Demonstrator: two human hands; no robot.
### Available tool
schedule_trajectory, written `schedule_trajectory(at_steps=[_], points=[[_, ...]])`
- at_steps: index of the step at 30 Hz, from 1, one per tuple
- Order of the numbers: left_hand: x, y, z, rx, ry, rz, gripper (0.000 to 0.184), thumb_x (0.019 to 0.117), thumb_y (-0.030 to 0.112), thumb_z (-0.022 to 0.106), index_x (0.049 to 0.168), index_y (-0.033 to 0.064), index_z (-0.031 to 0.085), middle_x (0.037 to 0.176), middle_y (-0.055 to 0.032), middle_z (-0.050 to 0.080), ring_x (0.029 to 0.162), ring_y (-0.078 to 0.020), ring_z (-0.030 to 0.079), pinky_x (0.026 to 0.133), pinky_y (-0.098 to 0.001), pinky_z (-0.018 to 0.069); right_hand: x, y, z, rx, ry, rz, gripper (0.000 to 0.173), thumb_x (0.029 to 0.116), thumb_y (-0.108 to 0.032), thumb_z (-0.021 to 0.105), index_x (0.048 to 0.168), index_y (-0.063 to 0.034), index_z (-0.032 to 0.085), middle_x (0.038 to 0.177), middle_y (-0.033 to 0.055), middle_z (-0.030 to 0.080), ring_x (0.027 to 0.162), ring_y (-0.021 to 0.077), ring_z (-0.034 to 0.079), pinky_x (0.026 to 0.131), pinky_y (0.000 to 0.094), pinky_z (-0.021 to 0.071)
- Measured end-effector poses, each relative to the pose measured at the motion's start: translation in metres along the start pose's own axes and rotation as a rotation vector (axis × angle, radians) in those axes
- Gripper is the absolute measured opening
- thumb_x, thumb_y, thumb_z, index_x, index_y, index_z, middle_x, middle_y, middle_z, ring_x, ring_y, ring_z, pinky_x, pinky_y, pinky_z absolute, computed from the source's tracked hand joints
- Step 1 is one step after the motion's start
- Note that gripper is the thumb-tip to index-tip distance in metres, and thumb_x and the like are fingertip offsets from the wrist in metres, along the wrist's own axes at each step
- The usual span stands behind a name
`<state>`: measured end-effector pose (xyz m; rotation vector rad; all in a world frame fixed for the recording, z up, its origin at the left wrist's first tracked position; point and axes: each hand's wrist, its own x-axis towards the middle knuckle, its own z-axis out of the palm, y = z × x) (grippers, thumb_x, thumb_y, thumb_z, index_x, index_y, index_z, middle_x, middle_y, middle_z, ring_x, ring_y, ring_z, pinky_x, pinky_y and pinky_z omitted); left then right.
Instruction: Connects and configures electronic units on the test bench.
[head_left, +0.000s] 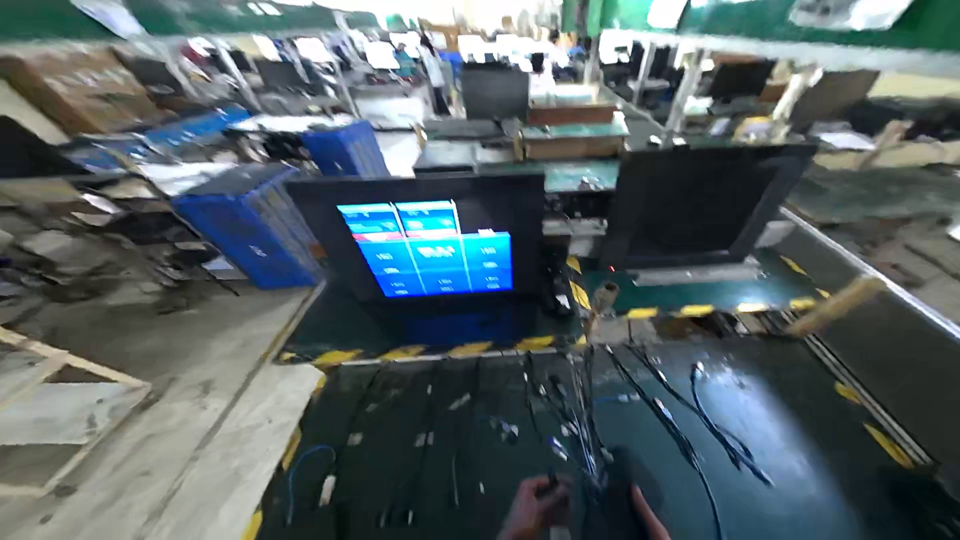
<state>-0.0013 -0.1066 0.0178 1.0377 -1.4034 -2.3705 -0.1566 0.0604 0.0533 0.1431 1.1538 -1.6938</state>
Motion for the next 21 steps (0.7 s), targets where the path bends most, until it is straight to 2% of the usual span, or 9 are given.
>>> schedule_trajectory(at_steps=[3, 5, 7, 13, 18, 21], points=[[0.006, 0.021, 0.02, -0.094, 0.145, 0.046, 0.018, 0.0967, 0.007, 0.069, 0.11, -0.0044, 0.071, 0.095, -0.0137, 0.074, 0.084, -0.0217, 0.073, 0.081, -0.0387, 0.063, 0.005, 0.009, -0.004, 0.045, 0.026, 0.066, 0.047, 0.1067, -0.042, 0.049, 0.133, -0.0047, 0.059, 0.113, 0.0193, 0.073, 0.102, 0.0296, 0.072, 0.089, 0.0521, 0.0611], [0.008, 0.03, 0.028, -0.161, 0.197, 0.079, 0.015, 0.0949, 0.002, 0.07, 0.107, -0.0069, 0.071, 0.096, -0.0157, 0.074, 0.085, -0.0226, 0.073, 0.081, -0.038, 0.0635, 0.008, 0.015, -0.008, 0.055, 0.024, 0.108, 0.049, 0.1064, -0.044, 0.049, 0.134, -0.0038, 0.058, 0.113, 0.0211, 0.072, 0.102, 0.0314, 0.072, 0.088, 0.0529, 0.061], [0.011, 0.035, 0.032, -0.186, 0.19, 0.116, 0.015, 0.0942, 0.001, 0.07, 0.107, -0.007, 0.072, 0.098, -0.0161, 0.075, 0.087, -0.0227, 0.074, 0.079, -0.0368, 0.0638, 0.009, 0.022, -0.011, 0.042, 0.029, 0.125, 0.05, 0.1064, -0.045, 0.049, 0.134, -0.0038, 0.058, 0.113, 0.0208, 0.072, 0.101, 0.031, 0.072, 0.087, 0.0524, 0.0609], [0.019, 0.034, 0.034, -0.116, 0.165, 0.15, 0.015, 0.0902, 0.005, 0.076, 0.102, -0.0048, 0.075, 0.089, -0.0134, 0.076, 0.08, -0.0194, 0.073, 0.074, -0.0341, 0.0628, 0.008, 0.03, -0.009, 0.027, 0.08, 0.153, 0.049, 0.1047, -0.042, 0.054, 0.135, -0.0039, 0.056, 0.113, 0.0218, 0.072, 0.101, 0.0325, 0.072, 0.087, 0.0543, 0.0608], [0.019, 0.039, 0.033, -0.087, 0.113, 0.152, 0.014, 0.091, 0.007, 0.076, 0.1, -0.0032, 0.076, 0.089, -0.0118, 0.075, 0.079, -0.0172, 0.072, 0.075, -0.0325, 0.0617, 0.008, 0.029, -0.005, 0.05, 0.06, 0.159, 0.05, 0.1046, -0.042, 0.055, 0.138, -0.0052, 0.053, 0.114, 0.0223, 0.071, 0.102, 0.0335, 0.071, 0.087, 0.0548, 0.0607], [0.022, 0.037, 0.03, -0.022, 0.097, 0.214, 0.013, 0.089, 0.009, 0.078, 0.096, -0.0014, 0.077, 0.086, -0.0094, 0.075, 0.078, -0.0139, 0.07, 0.074, -0.0304, 0.0598, 0.006, 0.028, -0.001, 0.042, 0.051, 0.179, 0.049, 0.1052, -0.043, 0.053, 0.137, -0.0049, 0.054, 0.113, 0.0221, 0.071, 0.1, 0.0333, 0.072, 0.085, 0.0545, 0.0611]])
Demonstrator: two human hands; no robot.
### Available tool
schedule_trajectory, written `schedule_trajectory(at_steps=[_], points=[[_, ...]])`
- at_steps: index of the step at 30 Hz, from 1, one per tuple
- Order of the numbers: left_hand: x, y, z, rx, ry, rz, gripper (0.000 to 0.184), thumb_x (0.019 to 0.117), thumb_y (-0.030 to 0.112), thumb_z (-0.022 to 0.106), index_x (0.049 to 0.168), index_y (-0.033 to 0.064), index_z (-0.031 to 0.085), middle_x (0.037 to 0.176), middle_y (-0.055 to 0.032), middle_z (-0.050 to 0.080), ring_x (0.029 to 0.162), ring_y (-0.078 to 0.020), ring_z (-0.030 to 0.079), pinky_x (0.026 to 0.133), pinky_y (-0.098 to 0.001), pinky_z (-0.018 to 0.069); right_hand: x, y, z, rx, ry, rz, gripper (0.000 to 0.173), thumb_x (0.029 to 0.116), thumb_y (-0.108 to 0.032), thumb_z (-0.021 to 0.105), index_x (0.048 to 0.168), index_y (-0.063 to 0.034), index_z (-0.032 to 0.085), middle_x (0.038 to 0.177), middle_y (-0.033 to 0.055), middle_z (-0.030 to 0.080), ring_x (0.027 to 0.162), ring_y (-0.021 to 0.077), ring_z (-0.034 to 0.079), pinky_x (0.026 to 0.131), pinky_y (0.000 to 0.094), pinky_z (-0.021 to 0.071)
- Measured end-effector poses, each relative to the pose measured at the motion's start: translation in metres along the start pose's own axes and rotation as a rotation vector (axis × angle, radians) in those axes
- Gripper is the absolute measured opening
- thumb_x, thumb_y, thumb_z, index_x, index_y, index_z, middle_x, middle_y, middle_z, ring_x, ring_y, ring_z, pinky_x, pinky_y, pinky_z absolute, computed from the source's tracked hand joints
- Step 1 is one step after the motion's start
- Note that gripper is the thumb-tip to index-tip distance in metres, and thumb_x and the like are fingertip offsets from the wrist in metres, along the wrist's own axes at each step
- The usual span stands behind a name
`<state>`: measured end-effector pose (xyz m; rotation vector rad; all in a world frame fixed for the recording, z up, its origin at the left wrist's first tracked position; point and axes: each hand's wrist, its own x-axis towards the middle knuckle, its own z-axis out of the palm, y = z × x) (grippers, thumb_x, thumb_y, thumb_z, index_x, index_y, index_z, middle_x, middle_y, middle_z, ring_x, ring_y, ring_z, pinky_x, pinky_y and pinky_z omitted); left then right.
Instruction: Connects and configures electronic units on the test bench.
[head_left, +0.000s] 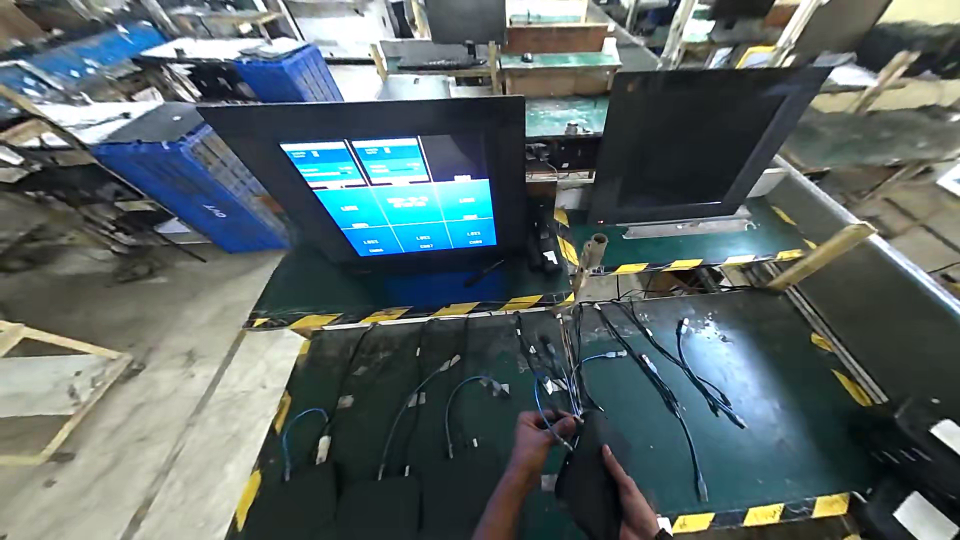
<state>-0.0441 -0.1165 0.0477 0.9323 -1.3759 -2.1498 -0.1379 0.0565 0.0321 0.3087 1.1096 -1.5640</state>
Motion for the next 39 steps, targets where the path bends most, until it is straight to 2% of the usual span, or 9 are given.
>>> schedule_trajectory(at_steps=[4, 9, 14, 19, 23, 27, 30, 34, 39], points=[[0.002, 0.0, -0.003, 0.094, -0.027, 0.052, 0.009, 0.0844, 0.009, 0.082, 0.086, 0.0015, 0.077, 0.091, -0.0073, 0.075, 0.087, -0.0134, 0.07, 0.084, -0.0314, 0.0586, -0.005, -0.002, 0.003, -0.003, 0.036, 0.008, 0.048, 0.104, -0.041, 0.056, 0.136, -0.0042, 0.055, 0.112, 0.0222, 0.071, 0.099, 0.0333, 0.072, 0.085, 0.0551, 0.061], [0.008, -0.011, -0.001, 0.206, -0.082, 0.001, 0.01, 0.087, 0.012, 0.08, 0.089, 0.0029, 0.077, 0.089, -0.0053, 0.076, 0.084, -0.0114, 0.071, 0.082, -0.0314, 0.0593, -0.01, -0.002, 0.009, -0.04, 0.04, 0.081, 0.052, 0.1045, -0.049, 0.051, 0.13, -0.0053, 0.062, 0.109, 0.0192, 0.073, 0.098, 0.03, 0.072, 0.085, 0.0515, 0.061], [0.0, -0.014, -0.028, 0.15, -0.248, -0.085, 0.02, 0.0992, 0.015, 0.065, 0.108, 0.0002, 0.073, 0.099, -0.0058, 0.073, 0.086, -0.0121, 0.068, 0.082, -0.0318, 0.058, -0.005, -0.006, 0.001, -0.027, 0.145, -0.102, 0.048, 0.1011, -0.035, 0.064, 0.133, -0.0001, 0.056, 0.108, 0.0232, 0.072, 0.095, 0.0335, 0.073, 0.083, 0.0544, 0.0619], [-0.013, -0.011, -0.047, 0.237, -0.059, -0.207, 0.017, 0.0977, 0.011, 0.068, 0.107, -0.0027, 0.071, 0.095, -0.0119, 0.071, 0.084, -0.0204, 0.07, 0.079, -0.0385, 0.0614, 0.005, -0.018, -0.009, -0.055, 0.276, -0.274, 0.046, 0.0997, -0.029, 0.067, 0.132, 0.001, 0.056, 0.105, 0.0214, 0.073, 0.091, 0.0309, 0.074, 0.08, 0.0502, 0.0636], [-0.01, -0.012, -0.041, 0.295, -0.14, -0.209, 0.02, 0.0998, 0.014, 0.065, 0.114, 0.0004, 0.068, 0.103, -0.0106, 0.069, 0.09, -0.0194, 0.068, 0.082, -0.0372, 0.0598, 0.006, -0.017, -0.013, -0.052, 0.272, -0.268, 0.044, 0.1005, -0.028, 0.066, 0.132, 0.0012, 0.057, 0.104, 0.0215, 0.073, 0.091, 0.0304, 0.075, 0.08, 0.0492, 0.0638], [0.002, -0.016, -0.029, 0.177, 0.122, -0.187, 0.02, 0.1026, 0.01, 0.06, 0.118, -0.0022, 0.064, 0.104, -0.0147, 0.068, 0.086, -0.0219, 0.07, 0.077, -0.0375, 0.0612, -0.002, -0.012, -0.008, -0.101, 0.297, -0.255, 0.044, 0.0987, -0.027, 0.069, 0.13, 0.0015, 0.057, 0.101, 0.0204, 0.074, 0.087, 0.0291, 0.075, 0.078, 0.0482, 0.0641], [0.015, -0.006, -0.025, 0.087, 0.282, -0.249, 0.031, 0.1093, 0.021, 0.05, 0.125, -0.0036, 0.06, 0.109, -0.0184, 0.067, 0.089, -0.0256, 0.071, 0.076, -0.0403, 0.0615, -0.008, -0.01, -0.01, -0.165, 0.315, -0.262, 0.045, 0.0963, -0.025, 0.072, 0.13, 0.0016, 0.057, 0.099, 0.0197, 0.074, 0.086, 0.0284, 0.075, 0.078, 0.0477, 0.0643], [0.059, -0.004, -0.036, 0.067, 0.33, -0.397, 0.051, 0.1114, 0.038, 0.043, 0.14, -0.003, 0.049, 0.121, -0.022, 0.065, 0.096, -0.0287, 0.069, 0.082, -0.0429, 0.0583, -0.006, -0.005, -0.018, -0.243, 0.304, -0.266, 0.048, 0.0923, -0.023, 0.077, 0.127, 0.0033, 0.057, 0.097, 0.0187, 0.075, 0.084, 0.0268, 0.075, 0.077, 0.0458, 0.0644], [0.116, -0.019, -0.047, 0.208, 0.328, -0.464, 0.052, 0.1047, 0.042, 0.059, 0.127, -0.0043, 0.059, 0.101, -0.0175, 0.068, 0.078, -0.0216, 0.068, 0.072, -0.036, 0.0584, -0.008, -0.005, -0.019, -0.286, 0.303, -0.261, 0.045, 0.0913, -0.021, 0.078, 0.124, 0.0033, 0.059, 0.094, 0.0171, 0.075, 0.082, 0.0252, 0.075, 0.077, 0.0437, 0.0647]])
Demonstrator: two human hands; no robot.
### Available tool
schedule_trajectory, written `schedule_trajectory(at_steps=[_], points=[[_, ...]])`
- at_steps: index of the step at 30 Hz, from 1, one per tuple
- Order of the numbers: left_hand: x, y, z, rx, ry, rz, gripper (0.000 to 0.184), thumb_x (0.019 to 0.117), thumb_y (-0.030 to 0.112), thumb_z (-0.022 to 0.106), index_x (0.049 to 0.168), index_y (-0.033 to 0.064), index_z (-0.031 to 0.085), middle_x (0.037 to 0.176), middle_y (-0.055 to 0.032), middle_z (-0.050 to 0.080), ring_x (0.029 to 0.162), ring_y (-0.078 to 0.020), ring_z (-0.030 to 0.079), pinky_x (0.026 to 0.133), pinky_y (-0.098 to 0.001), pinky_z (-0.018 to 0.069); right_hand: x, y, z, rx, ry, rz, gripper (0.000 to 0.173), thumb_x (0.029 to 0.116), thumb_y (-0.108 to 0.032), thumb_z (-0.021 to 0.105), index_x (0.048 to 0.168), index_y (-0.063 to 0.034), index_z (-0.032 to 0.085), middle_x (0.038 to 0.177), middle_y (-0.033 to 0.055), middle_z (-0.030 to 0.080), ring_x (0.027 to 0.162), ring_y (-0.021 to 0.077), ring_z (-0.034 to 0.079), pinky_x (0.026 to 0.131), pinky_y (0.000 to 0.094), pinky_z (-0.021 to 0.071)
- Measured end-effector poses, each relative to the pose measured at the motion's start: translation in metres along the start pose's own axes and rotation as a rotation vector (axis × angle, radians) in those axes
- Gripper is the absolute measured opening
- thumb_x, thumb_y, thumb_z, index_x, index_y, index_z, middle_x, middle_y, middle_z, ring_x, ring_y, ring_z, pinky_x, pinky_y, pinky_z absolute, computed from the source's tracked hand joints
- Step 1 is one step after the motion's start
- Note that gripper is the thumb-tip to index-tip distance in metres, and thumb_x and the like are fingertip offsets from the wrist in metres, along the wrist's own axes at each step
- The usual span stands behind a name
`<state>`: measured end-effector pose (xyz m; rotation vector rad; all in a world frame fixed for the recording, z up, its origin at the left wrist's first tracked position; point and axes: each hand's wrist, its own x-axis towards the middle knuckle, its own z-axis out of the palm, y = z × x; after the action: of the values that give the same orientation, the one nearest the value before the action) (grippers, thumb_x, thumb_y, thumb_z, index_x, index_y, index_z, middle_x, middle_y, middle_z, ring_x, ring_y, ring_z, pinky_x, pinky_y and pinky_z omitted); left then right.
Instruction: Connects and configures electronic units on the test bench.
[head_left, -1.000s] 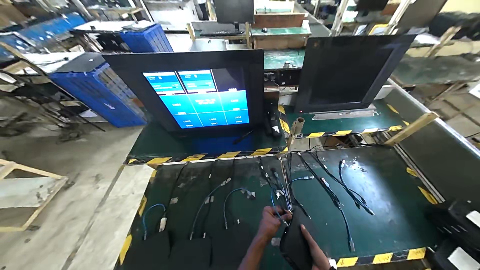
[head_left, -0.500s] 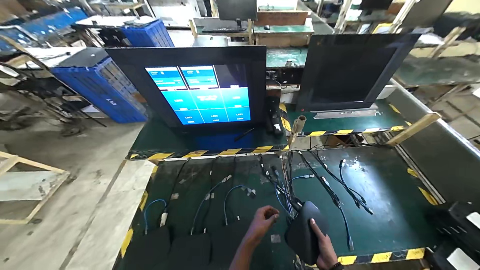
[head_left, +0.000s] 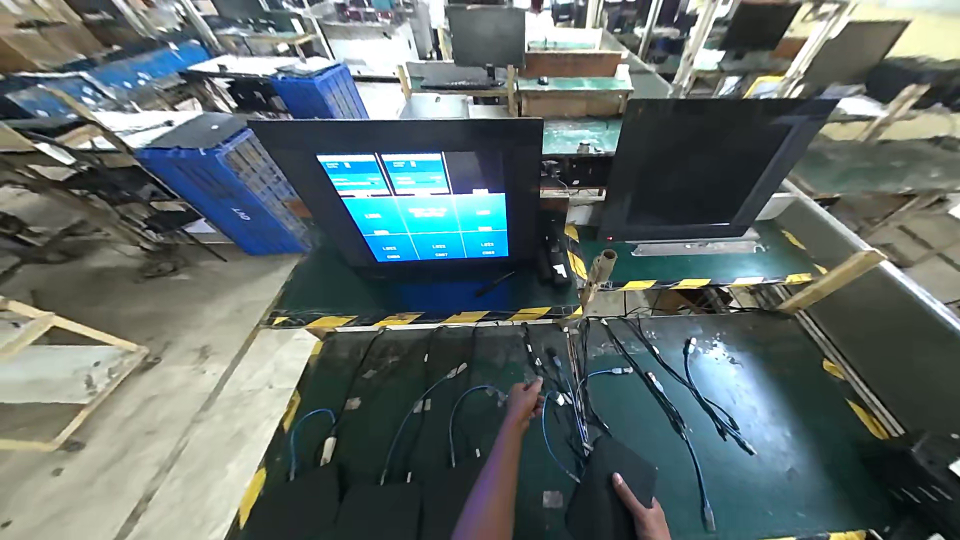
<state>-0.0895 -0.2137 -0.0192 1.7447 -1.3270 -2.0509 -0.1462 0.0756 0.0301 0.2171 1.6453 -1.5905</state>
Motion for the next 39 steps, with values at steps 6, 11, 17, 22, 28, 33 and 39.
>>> schedule_trajectory(at_steps=[6, 11, 17, 22, 28, 33, 39], points=[[0.012, 0.016, 0.002, 0.407, 0.075, 0.095, 0.055, 0.0926, 0.051, 0.072, 0.115, 0.0001, 0.069, 0.1, -0.0146, 0.072, 0.086, -0.0248, 0.071, 0.082, -0.0441, 0.0583, 0.0, -0.001, -0.003, -0.043, -0.006, -0.025, 0.043, 0.0899, -0.017, 0.079, 0.122, 0.0031, 0.058, 0.094, 0.0146, 0.075, 0.082, 0.0221, 0.075, 0.078, 0.0419, 0.0645], [0.019, 0.025, 0.0, 0.365, 0.074, 0.081, 0.027, 0.0934, 0.021, 0.07, 0.109, -0.001, 0.07, 0.102, -0.0133, 0.075, 0.089, -0.0238, 0.073, 0.081, -0.0424, 0.0598, 0.003, 0.005, -0.008, -0.019, -0.026, -0.039, 0.046, 0.0903, -0.019, 0.079, 0.124, 0.0033, 0.058, 0.097, 0.0159, 0.075, 0.085, 0.0237, 0.075, 0.08, 0.0438, 0.0645], [0.007, 0.028, -0.006, -0.172, 0.059, -0.028, 0.02, 0.0996, 0.005, 0.057, 0.115, -0.008, 0.061, 0.096, -0.0191, 0.071, 0.081, -0.0261, 0.071, 0.073, -0.0403, 0.0599, 0.01, 0.004, -0.014, 0.021, 0.016, -0.051, 0.047, 0.092, -0.021, 0.077, 0.127, 0.0023, 0.057, 0.098, 0.0152, 0.075, 0.085, 0.0232, 0.075, 0.08, 0.0428, 0.0645], [0.009, 0.025, -0.011, 0.029, 0.126, 0.042, 0.025, 0.0982, 0.015, 0.064, 0.114, -0.0045, 0.066, 0.097, -0.0185, 0.07, 0.079, -0.0265, 0.07, 0.071, -0.0417, 0.0603, 0.009, 0.002, -0.012, -0.011, 0.049, -0.08, 0.047, 0.0902, -0.022, 0.079, 0.125, 0.0024, 0.058, 0.097, 0.0146, 0.075, 0.084, 0.0222, 0.075, 0.08, 0.0421, 0.0644], [0.003, 0.038, -0.016, -0.216, 0.029, 0.003, 0.032, 0.098, 0.004, 0.061, 0.127, -0.0087, 0.053, 0.107, -0.0238, 0.067, 0.087, -0.0283, 0.07, 0.075, -0.0407, 0.0606, 0.013, 0.003, -0.013, 0.018, 0.056, -0.082, 0.047, 0.0913, -0.022, 0.078, 0.125, 0.0019, 0.058, 0.097, 0.0143, 0.075, 0.085, 0.0219, 0.075, 0.08, 0.0416, 0.0643], [-0.002, 0.038, -0.025, -0.263, -0.139, 0.006, 0.044, 0.0954, 0.013, 0.073, 0.133, -0.0033, 0.056, 0.114, -0.0177, 0.067, 0.093, -0.0201, 0.069, 0.083, -0.0332, 0.0593, 0.015, 0.002, -0.015, 0.047, 0.073, -0.064, 0.046, 0.0929, -0.024, 0.077, 0.126, 0.0014, 0.057, 0.097, 0.0137, 0.075, 0.085, 0.0213, 0.075, 0.079, 0.0418, 0.0643], [0.0, 0.025, -0.033, -0.309, -0.221, -0.051, 0.04, 0.0954, 0.006, 0.07, 0.133, 0.0009, 0.057, 0.112, -0.013, 0.067, 0.089, -0.017, 0.068, 0.081, -0.0302, 0.0579, 0.016, -0.004, -0.017, 0.101, 0.059, -0.059, 0.043, 0.0962, -0.025, 0.072, 0.127, 0.0, 0.056, 0.098, 0.0128, 0.074, 0.086, 0.0205, 0.074, 0.08, 0.0411, 0.0639]])
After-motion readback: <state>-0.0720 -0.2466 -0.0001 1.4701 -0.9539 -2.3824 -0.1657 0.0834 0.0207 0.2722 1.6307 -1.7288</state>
